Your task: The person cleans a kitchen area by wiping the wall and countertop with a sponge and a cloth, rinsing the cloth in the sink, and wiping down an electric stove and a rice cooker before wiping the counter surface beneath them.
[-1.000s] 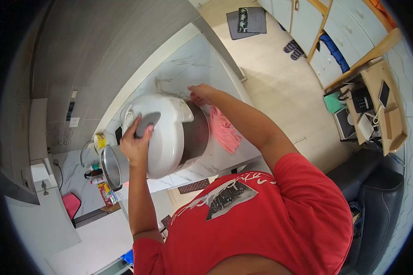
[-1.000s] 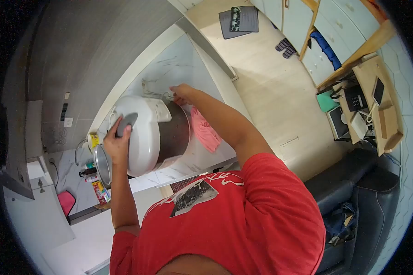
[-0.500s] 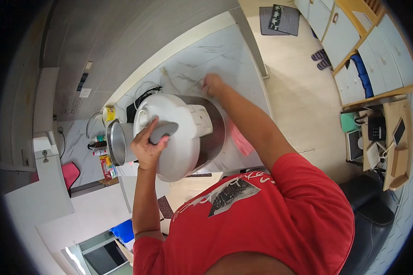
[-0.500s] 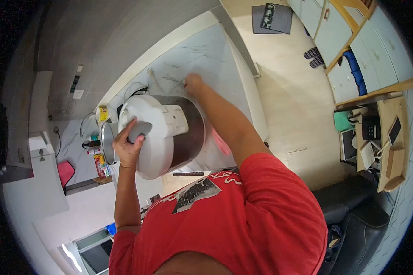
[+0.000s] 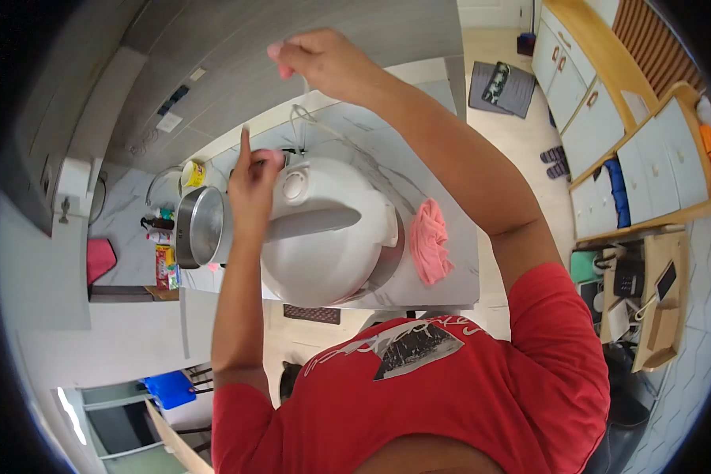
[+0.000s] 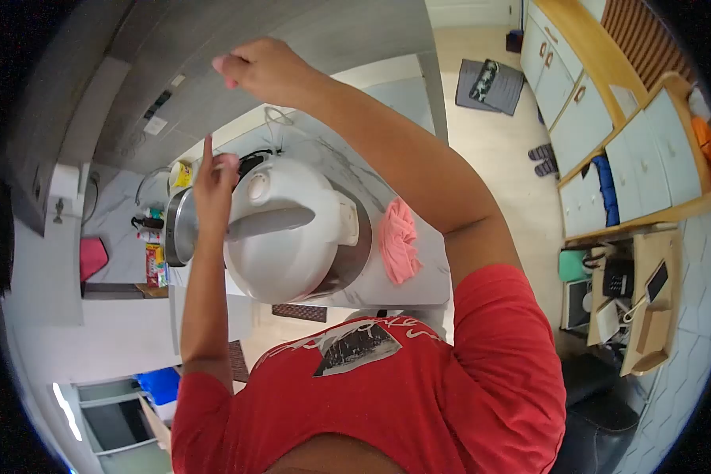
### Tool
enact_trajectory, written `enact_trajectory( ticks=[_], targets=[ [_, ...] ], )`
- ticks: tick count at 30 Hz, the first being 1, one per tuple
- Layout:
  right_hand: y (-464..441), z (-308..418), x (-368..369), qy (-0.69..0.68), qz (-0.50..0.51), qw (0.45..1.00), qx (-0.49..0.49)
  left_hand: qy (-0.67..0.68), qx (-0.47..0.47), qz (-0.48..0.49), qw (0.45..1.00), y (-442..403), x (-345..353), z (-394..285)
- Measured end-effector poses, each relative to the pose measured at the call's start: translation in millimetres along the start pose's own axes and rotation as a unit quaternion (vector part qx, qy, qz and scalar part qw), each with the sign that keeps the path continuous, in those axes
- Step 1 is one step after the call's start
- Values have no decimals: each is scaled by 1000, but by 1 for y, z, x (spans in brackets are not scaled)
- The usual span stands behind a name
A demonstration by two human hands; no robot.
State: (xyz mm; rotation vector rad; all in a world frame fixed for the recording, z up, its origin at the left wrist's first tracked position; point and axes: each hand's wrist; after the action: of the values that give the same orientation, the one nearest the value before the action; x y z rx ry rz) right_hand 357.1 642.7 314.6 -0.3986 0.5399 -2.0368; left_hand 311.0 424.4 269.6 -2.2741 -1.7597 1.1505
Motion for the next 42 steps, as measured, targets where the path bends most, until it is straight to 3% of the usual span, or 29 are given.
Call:
enact_trajectory(
  ticks=[1,2,4,5,7,8,9,10,11,12,13,16,18,19,20,21,23,25,26,29,31,34,36,37,38,39,40,41,42],
  targets=[
    [7,14,9,6,13,1000,-8,169,-142,43,974,-24,-2,-2],
    [13,26,13,17,25,998,-58,334,-270,88,899,-48,-6,-7],
    [33,35,27,66,29,977,-201,451,-272,125,841,-72,-1,-55],
    [47,27,38,100,24,951,-292,437,-254,124,854,-84,1,-70],
    [67,31,40,199,54,922,-328,375,-164,149,900,-92,-7,-99],
    [74,24,36,134,48,947,-289,322,-94,176,925,-90,-10,-113],
    [82,13,29,-27,-42,988,-147,267,-39,239,933,-89,-14,-126],
    [81,4,9,40,-182,965,-187,280,-32,269,921,-72,-18,-142],
    [86,25,2,213,-318,889,-250,345,-13,298,890,-52,-22,-149],
    [89,28,-6,313,-355,830,-296,297,60,383,873,-35,-32,-160],
    [86,20,-24,232,-335,877,-254,340,220,403,821,-16,-29,-156],
    [114,87,6,3,-358,927,-111,357,254,470,766,36,-99,-173],
    [111,120,-37,171,-474,845,-177,378,306,515,706,43,-144,-161],
    [117,146,-60,362,-473,753,-279,385,309,512,703,41,-163,-148],
    [124,180,-82,532,-447,619,-366,351,295,538,707,35,-183,-133],
    [129,220,-103,513,-478,623,-347,315,283,564,709,30,-201,-120],
    [154,299,-33,547,-354,646,-397,415,270,495,714,29,-217,-83],
    [171,333,-5,679,-255,597,-342,424,239,508,711,19,-258,-60],
    [181,350,-3,701,-210,608,-307,430,244,514,701,14,-277,-50],
    [214,388,7,659,-145,697,-242,712,210,379,553,-4,-325,-18],
    [244,384,-11,437,-153,877,-130,824,115,349,430,-20,-359,6],
    [274,334,62,262,-169,940,-140,857,141,292,400,-9,-390,14],
    [301,281,88,346,-255,902,-42,855,144,267,420,17,-388,6],
    [316,238,89,368,-280,885,-55,853,143,240,441,35,-386,-6],
    [338,187,76,508,-213,832,-63,809,162,162,542,70,-381,-26],
    [358,190,139,586,-150,796,15,766,147,135,611,104,-373,-44],
    [382,176,166,619,-38,782,59,714,143,250,638,123,-339,-28],
    [405,169,191,554,64,830,16,610,230,331,682,149,-286,-6],
    [419,182,226,478,123,868,47,486,306,408,710,181,-253,9]
  ],
)
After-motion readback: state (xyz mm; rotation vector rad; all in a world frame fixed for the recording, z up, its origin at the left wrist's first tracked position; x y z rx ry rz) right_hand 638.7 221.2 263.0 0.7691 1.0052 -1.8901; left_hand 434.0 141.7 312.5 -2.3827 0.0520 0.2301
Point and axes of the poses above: each hand's wrist, its own y-axis away from the middle knuckle, its own x-axis out of the palm, z = x × y, and after that the axes turned 11 degrees about -z, right-handed
